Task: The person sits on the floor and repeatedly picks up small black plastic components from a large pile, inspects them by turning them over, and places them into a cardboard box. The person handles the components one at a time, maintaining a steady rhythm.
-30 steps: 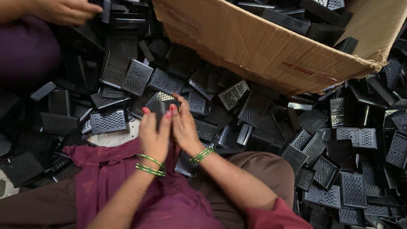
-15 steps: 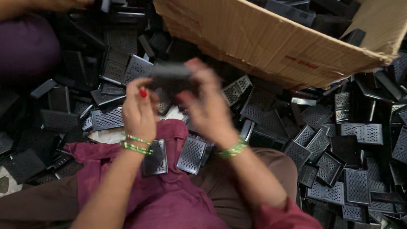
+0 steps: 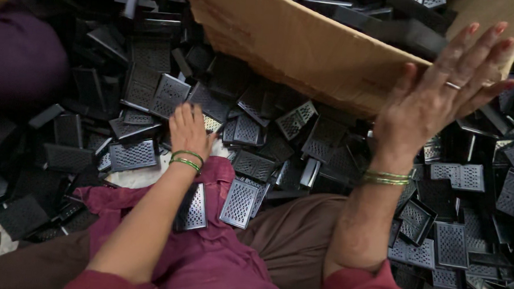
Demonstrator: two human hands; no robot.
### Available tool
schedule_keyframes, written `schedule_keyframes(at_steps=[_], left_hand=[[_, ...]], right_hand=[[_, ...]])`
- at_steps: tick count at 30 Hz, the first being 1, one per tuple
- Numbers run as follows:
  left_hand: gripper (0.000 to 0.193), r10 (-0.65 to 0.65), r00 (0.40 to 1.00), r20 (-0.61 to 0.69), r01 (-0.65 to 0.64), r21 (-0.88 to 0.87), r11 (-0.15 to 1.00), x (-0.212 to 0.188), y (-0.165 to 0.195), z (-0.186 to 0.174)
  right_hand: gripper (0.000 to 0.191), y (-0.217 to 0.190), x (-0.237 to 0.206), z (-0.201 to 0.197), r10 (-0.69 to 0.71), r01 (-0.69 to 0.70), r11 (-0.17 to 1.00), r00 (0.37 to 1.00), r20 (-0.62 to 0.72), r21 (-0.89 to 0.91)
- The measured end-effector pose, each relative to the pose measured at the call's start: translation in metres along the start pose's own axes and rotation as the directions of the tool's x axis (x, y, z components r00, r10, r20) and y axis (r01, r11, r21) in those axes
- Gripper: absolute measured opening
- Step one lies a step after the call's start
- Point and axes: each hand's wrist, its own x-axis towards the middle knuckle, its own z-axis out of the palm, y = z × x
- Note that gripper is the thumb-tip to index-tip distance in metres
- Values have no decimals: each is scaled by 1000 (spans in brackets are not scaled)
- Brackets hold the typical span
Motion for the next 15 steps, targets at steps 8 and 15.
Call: schedule_keyframes(at_steps=[8,15], left_hand=[[122,-94,996,-5,94,40,995,42,-16,13],[96,-381,924,15,374,-225,899,33,-77,39]], right_hand=[[18,-85,-77,12,-418,321,682,908,-9,657],[39,-134,-173,99,-567,484,748,111,816,454]])
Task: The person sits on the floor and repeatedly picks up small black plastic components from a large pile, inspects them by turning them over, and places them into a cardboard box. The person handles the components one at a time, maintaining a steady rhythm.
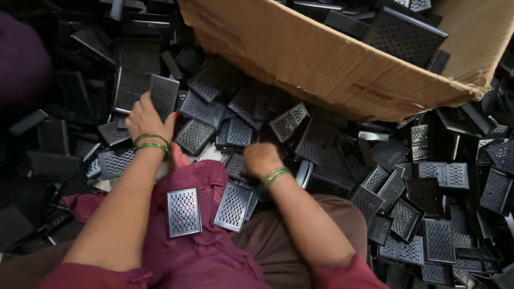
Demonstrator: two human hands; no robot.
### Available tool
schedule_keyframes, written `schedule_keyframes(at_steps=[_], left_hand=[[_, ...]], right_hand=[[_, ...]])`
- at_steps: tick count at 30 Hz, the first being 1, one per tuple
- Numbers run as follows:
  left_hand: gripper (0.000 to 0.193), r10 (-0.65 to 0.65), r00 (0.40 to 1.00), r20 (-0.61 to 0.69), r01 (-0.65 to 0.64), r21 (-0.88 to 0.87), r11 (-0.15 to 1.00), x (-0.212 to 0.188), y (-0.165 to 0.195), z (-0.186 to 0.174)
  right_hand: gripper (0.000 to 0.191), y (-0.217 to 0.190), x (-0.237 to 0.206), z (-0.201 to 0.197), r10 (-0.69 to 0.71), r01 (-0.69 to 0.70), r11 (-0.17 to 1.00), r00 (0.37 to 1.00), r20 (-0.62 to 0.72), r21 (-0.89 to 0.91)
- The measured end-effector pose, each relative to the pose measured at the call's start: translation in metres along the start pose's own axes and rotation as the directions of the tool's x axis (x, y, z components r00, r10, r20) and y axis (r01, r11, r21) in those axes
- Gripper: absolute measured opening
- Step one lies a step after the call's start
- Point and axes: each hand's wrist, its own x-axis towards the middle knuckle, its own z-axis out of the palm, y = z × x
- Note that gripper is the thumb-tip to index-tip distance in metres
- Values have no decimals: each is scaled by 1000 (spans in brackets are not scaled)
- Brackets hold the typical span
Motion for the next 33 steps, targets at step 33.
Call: schedule_keyframes(at_steps=[33], left_hand=[[94,91,995,-41,-92,-26,995,0,-14,-5]], right_hand=[[53,-27,78,18,3,320,890,708,-706,324]])
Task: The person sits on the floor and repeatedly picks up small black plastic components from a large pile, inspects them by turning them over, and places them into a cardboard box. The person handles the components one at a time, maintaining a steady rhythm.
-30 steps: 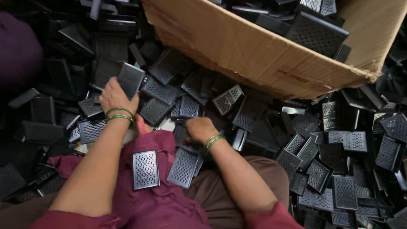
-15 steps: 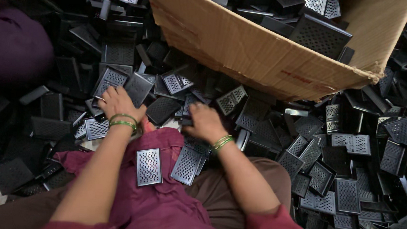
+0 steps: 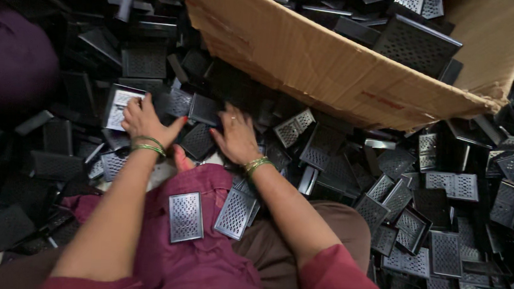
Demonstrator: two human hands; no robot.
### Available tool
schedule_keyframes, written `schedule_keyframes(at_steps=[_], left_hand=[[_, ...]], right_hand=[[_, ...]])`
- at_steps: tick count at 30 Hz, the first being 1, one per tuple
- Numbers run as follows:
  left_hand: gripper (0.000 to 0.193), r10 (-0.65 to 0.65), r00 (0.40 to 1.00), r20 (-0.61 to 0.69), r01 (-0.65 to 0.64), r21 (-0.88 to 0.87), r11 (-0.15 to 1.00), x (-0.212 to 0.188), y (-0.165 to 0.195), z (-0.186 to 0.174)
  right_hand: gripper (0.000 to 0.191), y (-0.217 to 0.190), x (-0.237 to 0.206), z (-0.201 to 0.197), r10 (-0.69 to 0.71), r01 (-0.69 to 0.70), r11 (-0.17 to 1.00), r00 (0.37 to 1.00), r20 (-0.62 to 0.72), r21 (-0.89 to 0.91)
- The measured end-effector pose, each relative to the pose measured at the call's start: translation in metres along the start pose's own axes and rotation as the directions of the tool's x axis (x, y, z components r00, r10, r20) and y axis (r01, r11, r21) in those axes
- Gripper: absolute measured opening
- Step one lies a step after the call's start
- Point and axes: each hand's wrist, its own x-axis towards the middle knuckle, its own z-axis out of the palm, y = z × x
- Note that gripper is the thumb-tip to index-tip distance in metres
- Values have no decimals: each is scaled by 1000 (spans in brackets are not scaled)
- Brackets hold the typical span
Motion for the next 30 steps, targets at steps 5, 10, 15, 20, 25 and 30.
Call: schedule_keyframes(at_steps=[5,10,15,20,25,30], left_hand=[[92,0,992,128,12,-94,996,26,-6,3],[93,39,998,53,-31,-147,989,16,-10,-5],[77,3,988,-156,-87,-529,844,-18,10,-31],[51,-14,985,173,173,-985,25,-68,40,-76],[36,153,938,313,348,-860,-374,-107,66,-123],[38,192,920,343,392,-823,-411,-136,88,-145]], right_hand=[[60,4,13,-6,5,-16,996,992,126,87],[56,2,12,-17,9,-26,990,992,124,142],[62,-4,12,-34,143,-133,839,989,22,527],[75,-42,-4,-56,-10,-274,244,959,285,930],[83,-100,-38,-84,-37,-293,166,952,303,942],[86,-136,-67,-115,131,-325,173,943,306,930]])
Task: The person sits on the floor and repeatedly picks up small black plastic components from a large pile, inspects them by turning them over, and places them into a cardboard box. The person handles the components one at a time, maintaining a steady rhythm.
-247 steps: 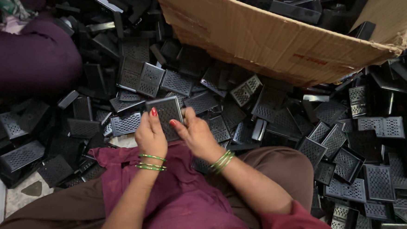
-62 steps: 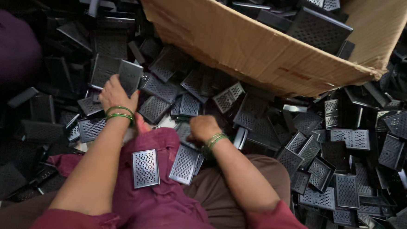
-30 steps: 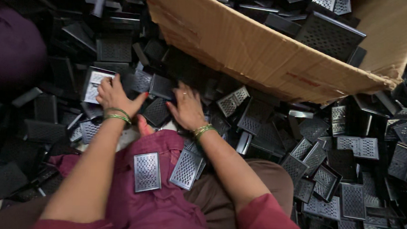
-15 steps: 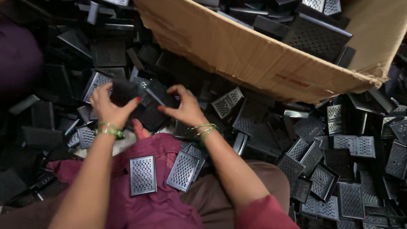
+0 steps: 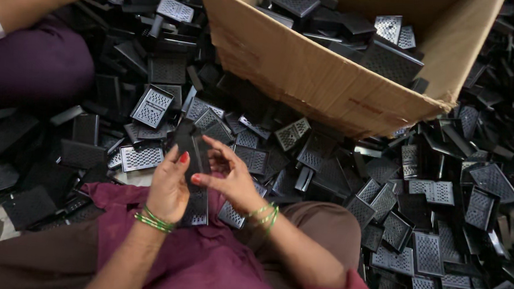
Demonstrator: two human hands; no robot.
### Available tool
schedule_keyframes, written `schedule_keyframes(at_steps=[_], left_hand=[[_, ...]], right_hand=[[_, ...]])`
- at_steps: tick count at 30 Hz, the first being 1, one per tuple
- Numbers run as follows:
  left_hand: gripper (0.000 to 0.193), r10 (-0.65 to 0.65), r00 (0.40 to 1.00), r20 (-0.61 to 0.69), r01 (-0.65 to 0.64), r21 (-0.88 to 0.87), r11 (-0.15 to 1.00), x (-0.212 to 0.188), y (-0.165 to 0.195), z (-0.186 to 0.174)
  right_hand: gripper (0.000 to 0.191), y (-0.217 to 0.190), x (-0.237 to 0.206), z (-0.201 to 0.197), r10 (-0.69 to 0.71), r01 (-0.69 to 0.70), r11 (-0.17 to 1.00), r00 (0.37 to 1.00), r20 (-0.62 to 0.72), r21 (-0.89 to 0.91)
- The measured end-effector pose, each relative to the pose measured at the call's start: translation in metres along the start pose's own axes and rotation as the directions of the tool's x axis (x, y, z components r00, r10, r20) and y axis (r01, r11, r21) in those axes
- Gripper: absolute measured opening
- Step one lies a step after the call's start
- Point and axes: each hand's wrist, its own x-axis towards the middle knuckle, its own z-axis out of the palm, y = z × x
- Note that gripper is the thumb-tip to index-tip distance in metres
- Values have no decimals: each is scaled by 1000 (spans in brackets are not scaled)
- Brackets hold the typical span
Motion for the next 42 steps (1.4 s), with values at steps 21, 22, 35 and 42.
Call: schedule_keyframes(at_steps=[21,22,35,42], left_hand=[[68,158,966,204,-253,614,748,-16,-10,25],[69,179,958,225,-284,640,714,-16,-8,26],[67,279,934,225,-352,724,593,-23,-15,23],[67,292,934,207,-347,720,601,-22,-20,22]], right_hand=[[102,5,-26,-9,-147,153,977,988,-50,151],[99,5,-27,-12,-178,180,978,984,-29,103],[96,15,-22,-16,-198,198,980,980,0,22],[100,18,-22,-16,-175,175,985,985,-12,1]])
